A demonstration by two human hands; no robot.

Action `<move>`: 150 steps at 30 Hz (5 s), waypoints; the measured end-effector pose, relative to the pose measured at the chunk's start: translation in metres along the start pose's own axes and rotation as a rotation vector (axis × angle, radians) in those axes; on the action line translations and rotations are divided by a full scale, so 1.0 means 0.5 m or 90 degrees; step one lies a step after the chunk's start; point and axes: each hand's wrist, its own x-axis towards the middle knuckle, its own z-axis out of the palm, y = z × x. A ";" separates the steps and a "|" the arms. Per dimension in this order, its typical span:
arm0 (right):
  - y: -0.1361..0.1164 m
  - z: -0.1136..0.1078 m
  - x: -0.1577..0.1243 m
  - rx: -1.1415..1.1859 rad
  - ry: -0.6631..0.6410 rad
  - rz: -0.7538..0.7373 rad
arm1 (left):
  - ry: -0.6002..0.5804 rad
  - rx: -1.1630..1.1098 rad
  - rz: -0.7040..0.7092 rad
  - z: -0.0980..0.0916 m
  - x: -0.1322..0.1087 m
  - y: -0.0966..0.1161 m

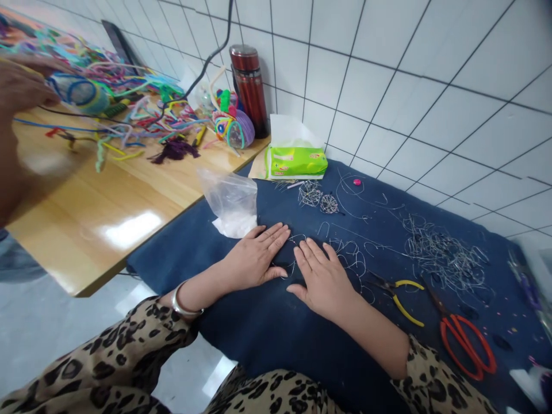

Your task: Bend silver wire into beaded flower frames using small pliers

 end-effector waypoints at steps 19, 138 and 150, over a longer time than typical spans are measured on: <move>-0.008 -0.009 -0.012 0.002 0.047 0.012 | 0.061 0.009 -0.073 0.009 -0.004 0.005; 0.113 -0.040 -0.249 0.839 0.061 0.402 | -0.126 -0.530 -0.071 -0.014 0.138 0.210; 0.104 -0.036 -0.246 0.843 0.063 0.378 | -0.216 -0.577 -0.022 -0.016 0.141 0.219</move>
